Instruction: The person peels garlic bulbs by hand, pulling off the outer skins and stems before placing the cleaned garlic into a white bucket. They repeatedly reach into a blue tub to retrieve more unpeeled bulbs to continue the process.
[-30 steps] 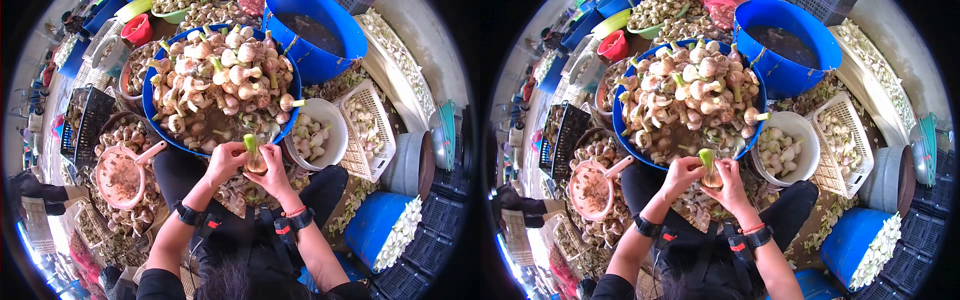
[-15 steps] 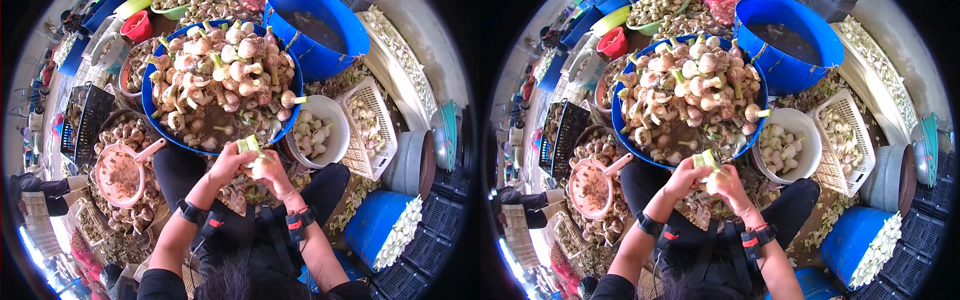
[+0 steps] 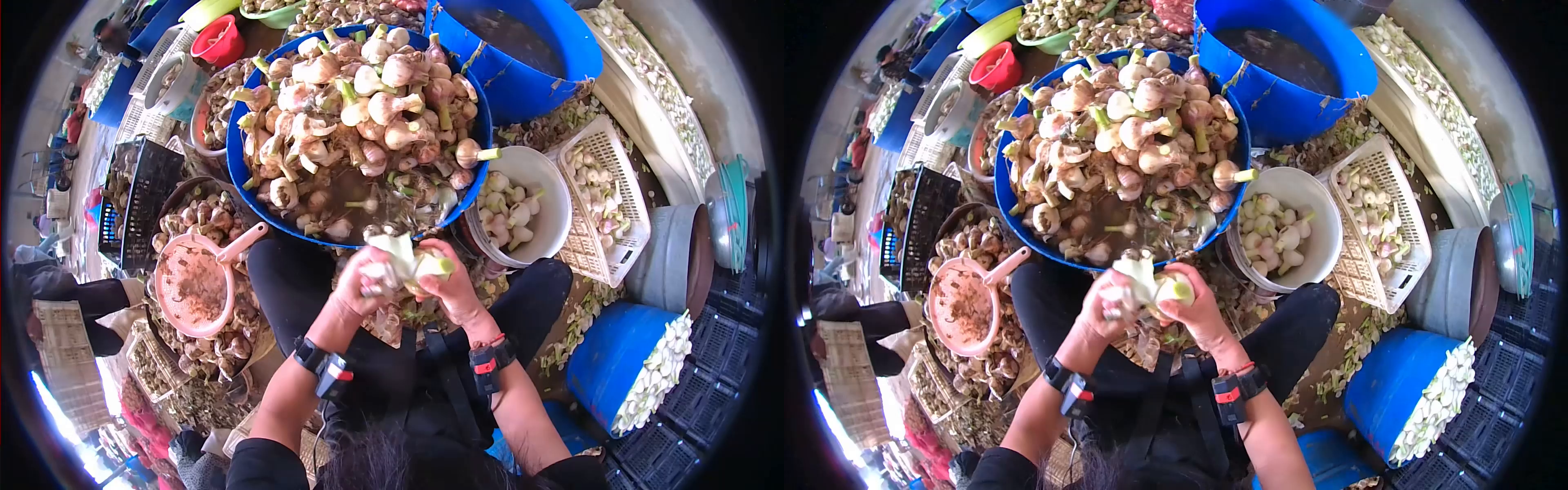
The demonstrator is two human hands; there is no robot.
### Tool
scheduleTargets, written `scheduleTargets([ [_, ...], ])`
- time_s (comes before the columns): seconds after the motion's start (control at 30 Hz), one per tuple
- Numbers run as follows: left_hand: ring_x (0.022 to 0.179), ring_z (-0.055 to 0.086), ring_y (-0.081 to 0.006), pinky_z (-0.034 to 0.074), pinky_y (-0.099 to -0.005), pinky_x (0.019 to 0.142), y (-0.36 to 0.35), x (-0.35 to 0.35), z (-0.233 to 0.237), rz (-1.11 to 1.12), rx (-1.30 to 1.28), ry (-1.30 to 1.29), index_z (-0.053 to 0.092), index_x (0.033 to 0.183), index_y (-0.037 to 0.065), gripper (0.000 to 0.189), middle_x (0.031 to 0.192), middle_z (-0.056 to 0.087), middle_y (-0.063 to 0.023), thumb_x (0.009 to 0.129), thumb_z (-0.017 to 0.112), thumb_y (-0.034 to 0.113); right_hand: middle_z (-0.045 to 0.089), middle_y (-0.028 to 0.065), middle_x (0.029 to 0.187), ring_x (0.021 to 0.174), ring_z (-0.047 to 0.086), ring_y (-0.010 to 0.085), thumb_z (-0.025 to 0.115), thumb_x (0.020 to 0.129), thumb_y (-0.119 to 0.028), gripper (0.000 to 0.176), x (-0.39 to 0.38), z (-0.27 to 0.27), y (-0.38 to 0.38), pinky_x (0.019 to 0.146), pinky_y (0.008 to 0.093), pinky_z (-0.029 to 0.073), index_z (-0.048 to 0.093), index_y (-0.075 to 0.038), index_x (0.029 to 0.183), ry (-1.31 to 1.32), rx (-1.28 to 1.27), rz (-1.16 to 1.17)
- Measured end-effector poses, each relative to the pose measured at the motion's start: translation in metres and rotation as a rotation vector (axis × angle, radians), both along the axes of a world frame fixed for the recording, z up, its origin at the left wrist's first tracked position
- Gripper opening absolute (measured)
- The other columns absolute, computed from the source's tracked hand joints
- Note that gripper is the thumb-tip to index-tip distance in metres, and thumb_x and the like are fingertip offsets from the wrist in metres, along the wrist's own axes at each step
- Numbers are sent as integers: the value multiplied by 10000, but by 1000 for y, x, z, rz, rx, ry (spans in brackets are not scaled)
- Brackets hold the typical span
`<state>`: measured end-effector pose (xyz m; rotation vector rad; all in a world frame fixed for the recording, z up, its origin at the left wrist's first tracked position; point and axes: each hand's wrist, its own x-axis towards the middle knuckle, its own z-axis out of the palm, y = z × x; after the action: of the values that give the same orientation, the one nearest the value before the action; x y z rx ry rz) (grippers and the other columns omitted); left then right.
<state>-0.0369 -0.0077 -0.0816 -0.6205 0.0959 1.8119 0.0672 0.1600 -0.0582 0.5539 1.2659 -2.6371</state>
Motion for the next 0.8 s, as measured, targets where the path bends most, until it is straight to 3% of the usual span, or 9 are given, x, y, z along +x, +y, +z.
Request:
scheduleTargets([
  [0.03,309,350,-22,298,-151,279,1,-9,5,134,-62,-10,533,768,42,37,543,500,33,787,522,72,509,49,1100,960,526,117,758,741,-201,658,0,2,0,627,263,514,375,-97,1266,4,3,-2],
  [0.1,356,384,-8,345,-156,339,7,-17,-3,98,-269,164,502,721,96,85,542,482,41,804,518,93,499,50,1102,964,522,119,741,716,-217,652,6,6,-3,612,262,511,374,-98,1242,74,-127,81],
  [0.17,653,576,-94,496,-241,596,21,-3,13,-36,-701,761,582,874,75,99,756,597,2,868,535,162,478,50,1113,994,504,128,724,688,-236,661,9,0,-3,699,273,507,361,-105,1225,49,-111,107],
  [0.27,841,605,-142,484,-276,802,20,12,36,-88,-490,660,591,1016,37,193,933,632,-34,887,573,178,455,40,1117,1051,459,132,735,688,-225,660,13,-10,4,906,272,410,353,-116,1215,97,162,108],
  [0.4,726,580,-78,483,-239,670,26,21,34,-84,-813,1358,611,897,0,167,796,641,-17,758,703,13,504,66,1130,1063,487,150,685,794,-217,481,8,-17,0,926,285,410,488,-28,1190,35,145,-155],
  [0.57,713,587,-92,480,-256,640,24,15,8,-2,-940,1258,600,874,5,155,790,650,-28,748,689,21,570,159,1191,1197,467,238,566,878,-147,254,0,-10,3,997,355,361,601,23,1064,254,321,-259],
  [0.7,638,613,-241,476,-332,604,0,12,-4,-83,-1314,1528,571,848,5,211,722,638,-128,699,700,79,584,146,1173,1189,485,231,481,917,-239,307,-2,-12,12,1019,381,352,605,-6,1074,205,148,-457],
  [0.77,621,603,-291,473,-339,575,-23,15,-15,-376,-1401,1598,581,851,23,228,694,627,-117,672,701,97,569,92,1197,1065,561,223,446,940,-333,378,-8,-4,24,879,359,471,554,-47,1161,47,-19,-674],
  [0.8,628,597,-299,488,-354,694,-31,19,-19,-553,-1376,1629,618,881,57,252,648,610,-89,652,697,126,561,72,1204,1052,565,235,461,931,-372,402,-6,-8,35,885,381,470,539,-61,1174,69,-206,-619],
])
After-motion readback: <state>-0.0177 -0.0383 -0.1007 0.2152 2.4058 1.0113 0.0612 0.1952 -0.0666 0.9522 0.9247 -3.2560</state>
